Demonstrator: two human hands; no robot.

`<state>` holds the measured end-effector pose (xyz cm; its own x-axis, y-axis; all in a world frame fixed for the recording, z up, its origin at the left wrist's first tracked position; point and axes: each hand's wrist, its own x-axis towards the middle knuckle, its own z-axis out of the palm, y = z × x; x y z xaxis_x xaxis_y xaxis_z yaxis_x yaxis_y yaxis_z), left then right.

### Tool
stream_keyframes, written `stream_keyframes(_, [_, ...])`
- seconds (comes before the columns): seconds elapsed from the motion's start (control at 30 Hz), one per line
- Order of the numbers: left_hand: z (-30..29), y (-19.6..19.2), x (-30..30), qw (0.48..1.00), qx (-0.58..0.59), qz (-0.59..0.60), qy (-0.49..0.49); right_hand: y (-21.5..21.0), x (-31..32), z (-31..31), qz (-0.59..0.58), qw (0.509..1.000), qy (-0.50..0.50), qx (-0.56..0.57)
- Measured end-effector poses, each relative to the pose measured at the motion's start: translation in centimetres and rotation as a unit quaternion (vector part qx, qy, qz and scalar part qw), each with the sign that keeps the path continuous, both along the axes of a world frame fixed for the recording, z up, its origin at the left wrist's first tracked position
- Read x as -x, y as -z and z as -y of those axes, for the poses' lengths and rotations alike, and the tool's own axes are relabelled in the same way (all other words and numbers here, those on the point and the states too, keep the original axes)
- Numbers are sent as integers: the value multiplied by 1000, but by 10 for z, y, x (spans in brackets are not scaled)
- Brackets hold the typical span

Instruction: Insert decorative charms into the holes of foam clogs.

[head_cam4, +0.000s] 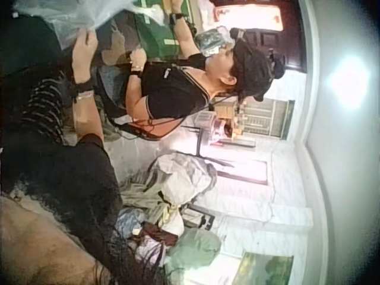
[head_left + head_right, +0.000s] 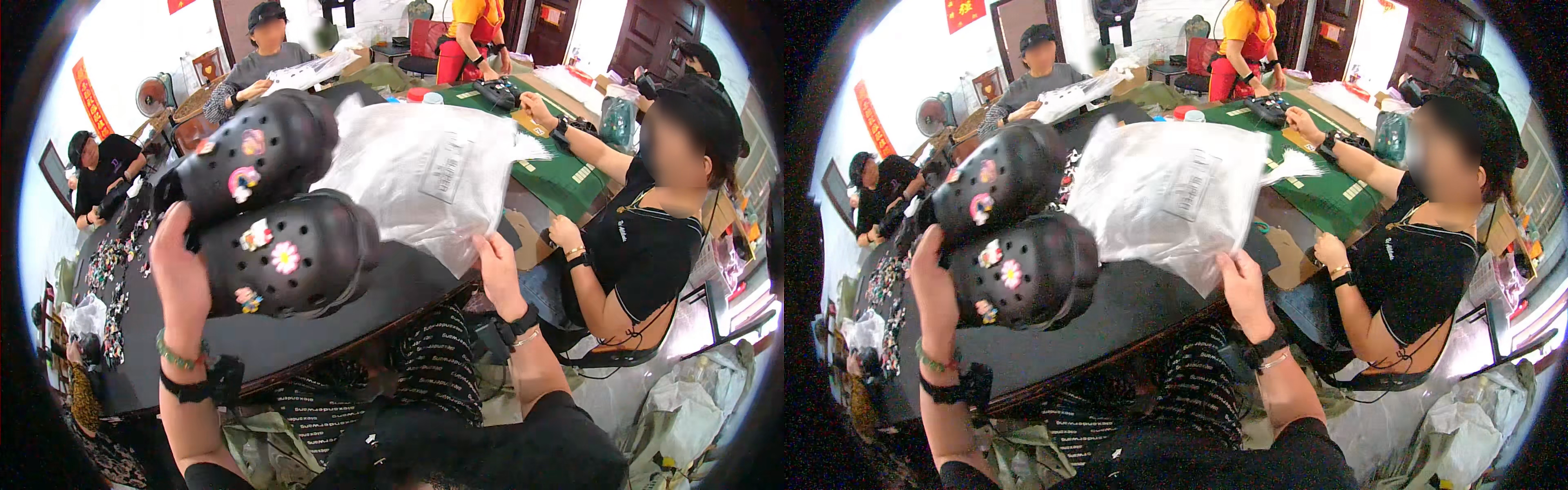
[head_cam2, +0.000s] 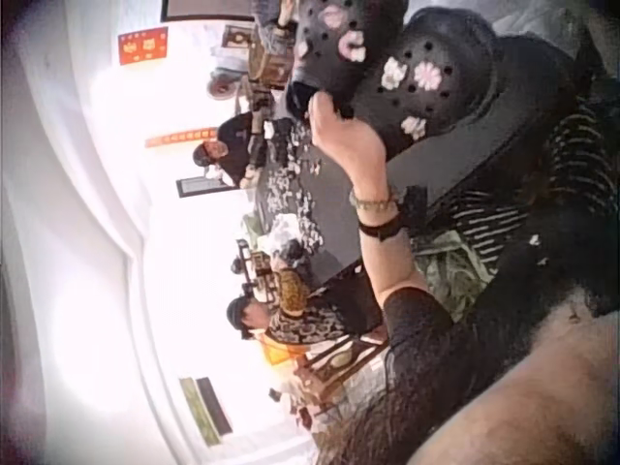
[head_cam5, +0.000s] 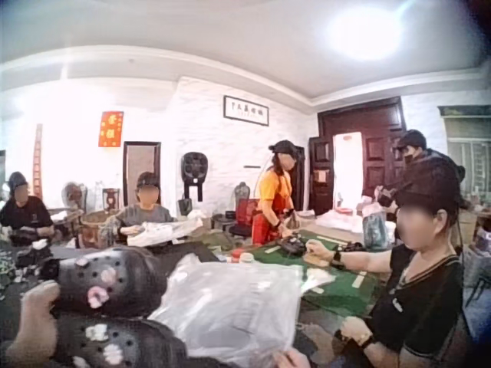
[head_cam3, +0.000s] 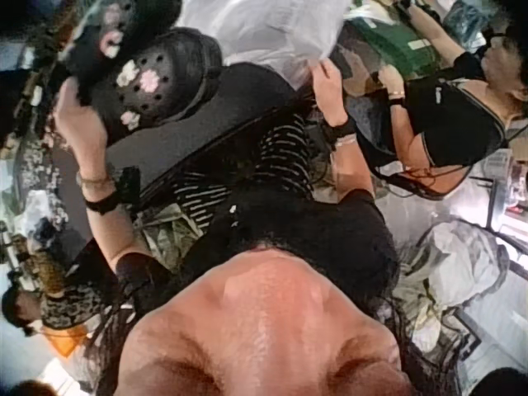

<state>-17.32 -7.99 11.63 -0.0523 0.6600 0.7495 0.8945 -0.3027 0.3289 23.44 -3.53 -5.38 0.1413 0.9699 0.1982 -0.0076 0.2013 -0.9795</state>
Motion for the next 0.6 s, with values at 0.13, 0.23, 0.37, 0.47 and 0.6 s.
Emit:
stream_keyframes(0.13, [-40, 5, -63, 997, 32, -17, 74, 32, -27, 13, -88, 986, 2, 144])
stream_keyframes(0.23, [-70, 27, -106, 993, 6, -27, 113, 44, -36, 22, -87, 978, -26, 189])
stream_keyframes(0.37, [-110, 57, -169, 989, 22, -14, 148, 58, -32, 31, -158, 965, -92, 188])
stream_keyframes(0.47, [-134, 83, -218, 988, 54, -27, 141, 62, -18, 42, -168, 951, -147, 212])
stream_keyframes(0.6, [-151, 115, -272, 978, 154, -72, 120, 68, -10, 47, -153, 950, -159, 220])
